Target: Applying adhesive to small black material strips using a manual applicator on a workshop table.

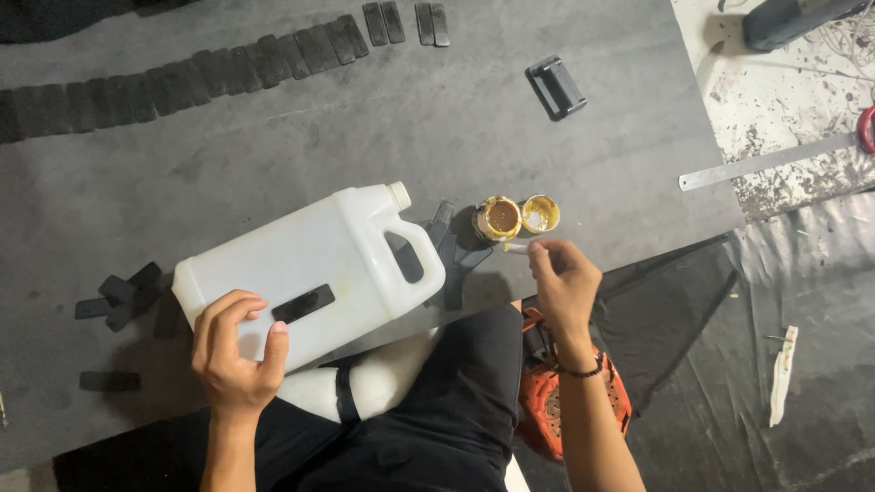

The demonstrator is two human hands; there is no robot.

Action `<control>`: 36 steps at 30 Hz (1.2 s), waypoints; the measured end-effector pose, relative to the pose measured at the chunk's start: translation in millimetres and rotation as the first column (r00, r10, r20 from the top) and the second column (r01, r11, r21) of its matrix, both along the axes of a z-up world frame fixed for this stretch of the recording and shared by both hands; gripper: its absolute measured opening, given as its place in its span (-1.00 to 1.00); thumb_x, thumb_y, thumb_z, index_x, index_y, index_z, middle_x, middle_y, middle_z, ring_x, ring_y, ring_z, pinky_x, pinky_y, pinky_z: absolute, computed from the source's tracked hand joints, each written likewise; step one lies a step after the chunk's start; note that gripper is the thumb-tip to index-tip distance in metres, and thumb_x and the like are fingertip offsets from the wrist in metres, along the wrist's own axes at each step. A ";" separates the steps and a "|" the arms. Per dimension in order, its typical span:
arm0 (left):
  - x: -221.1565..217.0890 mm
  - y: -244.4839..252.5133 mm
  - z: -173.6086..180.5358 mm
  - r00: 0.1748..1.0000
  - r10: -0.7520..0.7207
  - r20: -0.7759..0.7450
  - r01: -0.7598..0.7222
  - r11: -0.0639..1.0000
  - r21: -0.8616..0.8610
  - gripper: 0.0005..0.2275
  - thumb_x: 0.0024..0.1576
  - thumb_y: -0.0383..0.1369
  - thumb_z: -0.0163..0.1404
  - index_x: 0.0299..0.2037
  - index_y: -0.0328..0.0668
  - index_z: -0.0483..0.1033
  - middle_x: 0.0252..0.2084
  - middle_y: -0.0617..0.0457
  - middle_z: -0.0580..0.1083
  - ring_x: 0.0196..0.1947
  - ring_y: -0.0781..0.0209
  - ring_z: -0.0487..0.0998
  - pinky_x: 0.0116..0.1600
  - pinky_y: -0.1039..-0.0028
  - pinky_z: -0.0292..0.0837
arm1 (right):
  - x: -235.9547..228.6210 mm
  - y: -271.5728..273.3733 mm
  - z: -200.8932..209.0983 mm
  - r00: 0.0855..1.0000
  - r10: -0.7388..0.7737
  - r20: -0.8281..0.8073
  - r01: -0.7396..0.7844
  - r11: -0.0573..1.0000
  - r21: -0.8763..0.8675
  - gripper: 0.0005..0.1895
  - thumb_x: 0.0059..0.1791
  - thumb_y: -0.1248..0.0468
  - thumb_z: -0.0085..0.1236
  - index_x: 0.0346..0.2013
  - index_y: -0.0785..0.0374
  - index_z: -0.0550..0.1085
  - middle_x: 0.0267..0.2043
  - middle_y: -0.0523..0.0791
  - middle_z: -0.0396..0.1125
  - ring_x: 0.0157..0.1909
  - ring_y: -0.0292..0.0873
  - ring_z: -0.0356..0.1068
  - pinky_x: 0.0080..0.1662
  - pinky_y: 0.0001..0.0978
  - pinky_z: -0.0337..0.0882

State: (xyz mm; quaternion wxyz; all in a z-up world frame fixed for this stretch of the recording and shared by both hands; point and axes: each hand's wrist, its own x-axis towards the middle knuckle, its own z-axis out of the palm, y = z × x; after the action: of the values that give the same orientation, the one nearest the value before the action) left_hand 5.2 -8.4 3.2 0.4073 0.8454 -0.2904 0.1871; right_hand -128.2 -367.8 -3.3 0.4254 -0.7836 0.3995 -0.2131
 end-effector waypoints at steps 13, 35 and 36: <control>-0.5 -0.1 3.7 1.000 -0.013 -0.005 0.013 1.000 0.001 -0.84 0.17 -0.39 0.02 -0.16 -0.36 0.51 -0.11 -0.14 0.52 -0.24 0.02 0.49 0.04 0.25 0.41 | -1.9 -1.2 80.0 0.699 0.055 0.713 -0.088 0.996 0.010 -0.79 0.19 0.18 0.12 0.02 0.25 0.46 -0.33 -0.10 0.39 -0.30 -0.23 0.42 -0.14 -0.45 0.50; 13.4 8.6 8.8 0.983 -0.172 -0.055 0.174 0.984 0.027 -0.67 -0.02 -0.41 0.21 -0.02 -0.04 0.57 -0.24 0.11 0.55 -0.19 0.06 0.55 -0.05 0.26 0.36 | 54.6 177.3 28.8 0.878 0.435 0.199 -0.418 0.900 -0.124 -0.80 0.06 0.25 0.23 -0.07 0.27 0.60 -0.46 -0.06 0.48 -0.41 -0.14 0.49 -0.27 -0.29 0.49; 13.7 9.1 7.9 0.984 -0.169 -0.055 0.170 0.985 0.025 -0.67 -0.02 -0.41 0.21 -0.02 -0.04 0.57 -0.24 0.11 0.55 -0.19 0.06 0.55 -0.05 0.26 0.36 | 56.8 180.7 28.2 0.876 0.439 0.197 -0.422 0.898 -0.127 -0.80 0.06 0.25 0.23 -0.07 0.27 0.60 -0.46 -0.06 0.48 -0.41 -0.14 0.49 -0.27 -0.29 0.49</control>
State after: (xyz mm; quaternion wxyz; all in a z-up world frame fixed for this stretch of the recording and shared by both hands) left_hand 18.9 0.7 11.1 0.4169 0.8281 -0.3532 0.1252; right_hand -71.5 -187.2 24.9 0.4722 -0.8405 0.1566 -0.2147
